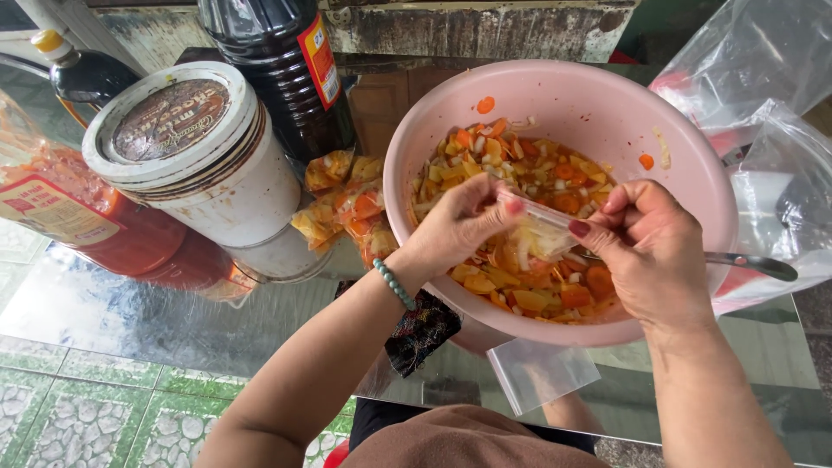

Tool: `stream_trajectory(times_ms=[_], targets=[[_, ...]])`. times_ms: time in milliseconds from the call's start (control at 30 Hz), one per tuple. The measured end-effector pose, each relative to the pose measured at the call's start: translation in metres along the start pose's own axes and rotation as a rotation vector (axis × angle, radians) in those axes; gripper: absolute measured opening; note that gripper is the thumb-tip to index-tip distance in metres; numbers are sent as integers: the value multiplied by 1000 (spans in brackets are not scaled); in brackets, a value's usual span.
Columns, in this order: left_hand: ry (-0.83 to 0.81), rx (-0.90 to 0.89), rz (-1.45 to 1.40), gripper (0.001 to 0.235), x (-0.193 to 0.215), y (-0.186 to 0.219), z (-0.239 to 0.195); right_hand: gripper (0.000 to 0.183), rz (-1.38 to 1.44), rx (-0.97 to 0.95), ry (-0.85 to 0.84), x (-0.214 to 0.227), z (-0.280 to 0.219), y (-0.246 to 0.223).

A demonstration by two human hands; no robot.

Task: Packing pickled vegetables from a large bowl into small plastic bags.

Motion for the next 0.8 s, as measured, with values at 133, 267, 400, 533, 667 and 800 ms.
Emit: stream_trajectory(times_ms=[133,267,400,533,667,800], targets=[[-86,-123,29,23,-17,7,-1,24,-69,-45,-120,-12,-5,-19],[-21,6,174,13,-5,23,-3,21,-144,63,-133,-6,-10,-34],[39,-45,39,17,21,-8,-10,14,-162,55,34,18,-14,-46],[78,-108,-69,23,5,15,-15,23,-78,174,-50,16,-26,-44],[-109,40,-228,39,-15,40,-18,23,-83,197,-126,-16,-26,-65],[-37,61,-210,30,-4,31,-22,24,-50,189,-78,-26,-26,-79]])
Point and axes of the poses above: each hand's wrist, its own z-axis towards the middle knuckle, its own x-axis out of the back of the hand, y = z × x, the point moved 2 cm from there along z, towards the middle knuckle, and after that the axes turned 7 degrees about z, right-handed, at the moved point
